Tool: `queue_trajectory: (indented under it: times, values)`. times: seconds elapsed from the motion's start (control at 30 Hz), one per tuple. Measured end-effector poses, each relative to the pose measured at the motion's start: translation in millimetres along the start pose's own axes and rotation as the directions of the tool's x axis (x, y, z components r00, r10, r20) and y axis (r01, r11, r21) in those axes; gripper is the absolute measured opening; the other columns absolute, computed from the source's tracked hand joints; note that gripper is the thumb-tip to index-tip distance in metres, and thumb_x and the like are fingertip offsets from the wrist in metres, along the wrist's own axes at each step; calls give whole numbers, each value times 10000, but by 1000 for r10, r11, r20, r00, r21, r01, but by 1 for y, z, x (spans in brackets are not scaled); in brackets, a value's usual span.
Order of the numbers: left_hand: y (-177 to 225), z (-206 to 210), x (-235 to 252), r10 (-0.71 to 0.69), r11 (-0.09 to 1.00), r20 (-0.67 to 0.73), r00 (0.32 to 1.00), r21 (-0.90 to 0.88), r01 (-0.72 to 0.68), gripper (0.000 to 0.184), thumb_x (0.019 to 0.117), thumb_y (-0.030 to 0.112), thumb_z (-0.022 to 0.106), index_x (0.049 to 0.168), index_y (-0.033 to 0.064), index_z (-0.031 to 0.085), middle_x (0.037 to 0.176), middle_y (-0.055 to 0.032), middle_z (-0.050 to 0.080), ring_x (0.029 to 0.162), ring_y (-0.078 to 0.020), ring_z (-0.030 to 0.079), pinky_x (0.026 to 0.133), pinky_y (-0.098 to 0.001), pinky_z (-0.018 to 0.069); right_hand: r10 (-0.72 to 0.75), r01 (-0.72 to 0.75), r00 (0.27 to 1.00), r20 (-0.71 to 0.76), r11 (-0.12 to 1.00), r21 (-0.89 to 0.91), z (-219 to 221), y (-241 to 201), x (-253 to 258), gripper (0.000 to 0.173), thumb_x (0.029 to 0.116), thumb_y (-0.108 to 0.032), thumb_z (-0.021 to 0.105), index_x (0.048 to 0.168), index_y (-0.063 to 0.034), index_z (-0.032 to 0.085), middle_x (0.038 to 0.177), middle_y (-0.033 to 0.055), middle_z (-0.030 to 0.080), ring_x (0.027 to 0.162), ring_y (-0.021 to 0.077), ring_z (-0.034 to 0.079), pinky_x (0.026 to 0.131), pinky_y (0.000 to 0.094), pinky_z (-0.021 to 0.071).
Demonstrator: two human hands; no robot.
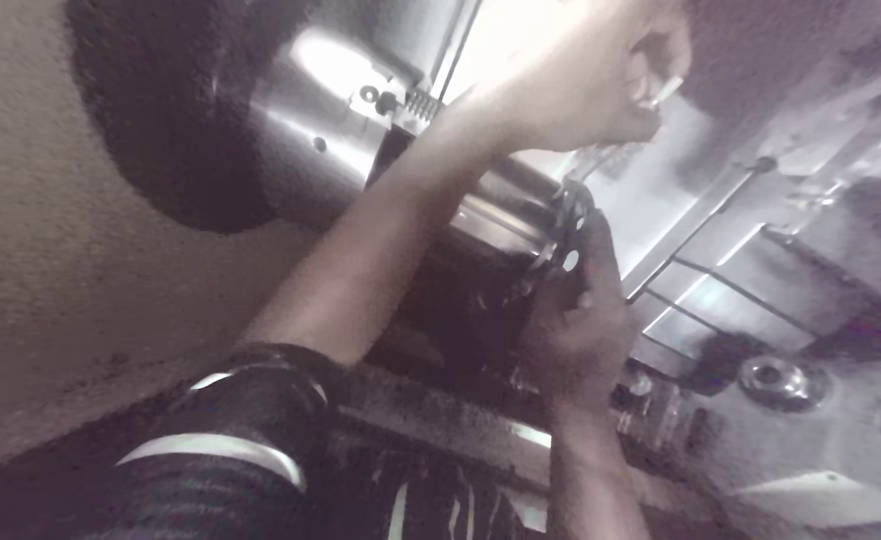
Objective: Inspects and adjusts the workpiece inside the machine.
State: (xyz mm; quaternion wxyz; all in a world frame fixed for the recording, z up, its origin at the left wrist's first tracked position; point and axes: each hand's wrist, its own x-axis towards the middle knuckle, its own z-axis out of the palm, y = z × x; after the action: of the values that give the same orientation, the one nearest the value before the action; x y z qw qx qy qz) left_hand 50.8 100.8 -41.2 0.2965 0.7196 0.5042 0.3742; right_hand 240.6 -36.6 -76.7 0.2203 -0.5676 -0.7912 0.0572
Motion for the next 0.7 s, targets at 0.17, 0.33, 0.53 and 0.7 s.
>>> queue_trajectory:
  times: [0.17,0.33,0.53,0.7]
  values:
    - [6,-2,-1,-33,999,7,999,3,33,319,876,327,790,1156,207,696,916,99,703,782,22,649,724,-198,557,12,-12,1000,-7,1000,-12,0,-2,-1,526,1009,-212,538,1524,-111,496,809,107,725,605,264,662,526,493,518]
    - [4,-2,-1,-24,1000,3,1000,-19,24,331,877,306,791,1168,186,688,937,79,705,806,11,663,743,-204,573,33,-33,999,-1,999,-15,-1,-3,-1,532,1006,-221,551,1527,-128,496,824,116,730,611,269,666,531,501,518]
    - [5,0,-1,-20,999,-7,1000,-38,20,319,871,264,792,1155,162,689,927,64,705,805,-2,667,744,-210,580,4,-4,1000,-21,1000,-6,0,-2,0,542,986,-209,564,1515,-103,506,837,109,734,612,251,664,533,482,523]
    - [6,0,-1,-51,999,10,999,19,51,315,887,324,779,1164,202,693,958,81,711,841,-1,670,776,-229,577,46,-46,999,23,999,-19,-3,2,-1,568,1004,-257,557,1556,-165,458,823,111,717,620,275,653,551,512,519]
